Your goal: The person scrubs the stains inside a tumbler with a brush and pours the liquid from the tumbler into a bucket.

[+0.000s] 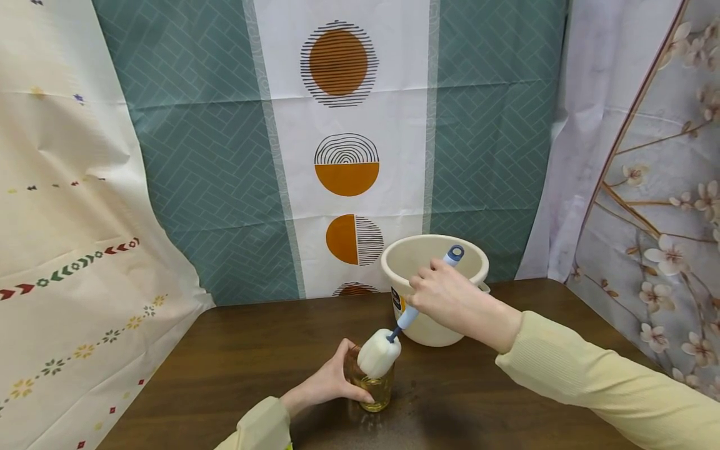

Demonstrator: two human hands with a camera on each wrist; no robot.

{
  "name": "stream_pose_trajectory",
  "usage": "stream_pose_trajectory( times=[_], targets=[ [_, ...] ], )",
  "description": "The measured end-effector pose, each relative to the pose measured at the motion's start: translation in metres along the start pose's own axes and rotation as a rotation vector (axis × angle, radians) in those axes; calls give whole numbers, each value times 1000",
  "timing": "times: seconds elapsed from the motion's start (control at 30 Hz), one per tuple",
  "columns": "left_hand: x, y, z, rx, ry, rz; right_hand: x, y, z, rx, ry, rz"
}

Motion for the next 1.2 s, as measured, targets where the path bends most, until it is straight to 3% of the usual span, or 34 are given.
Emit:
stream_pose_trajectory(
  times=[0.37, 1.2],
  targets=[
    [-2, 1, 0, -30, -88, 25, 1, 3, -2, -32, -24, 11],
    [1, -1, -1, -25, -62, 16, 9, -2, 2, 33, -37, 32]
  ],
)
Point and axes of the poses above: each hand's wrist, its own y-axis away from the middle knuckle, its own z-axis out of the back of the hand, x = y × z, the point moved 1 cm from there along -y, towards the middle knuckle, and after that the axes turned 1 degree about z, right-handed, at the moved point
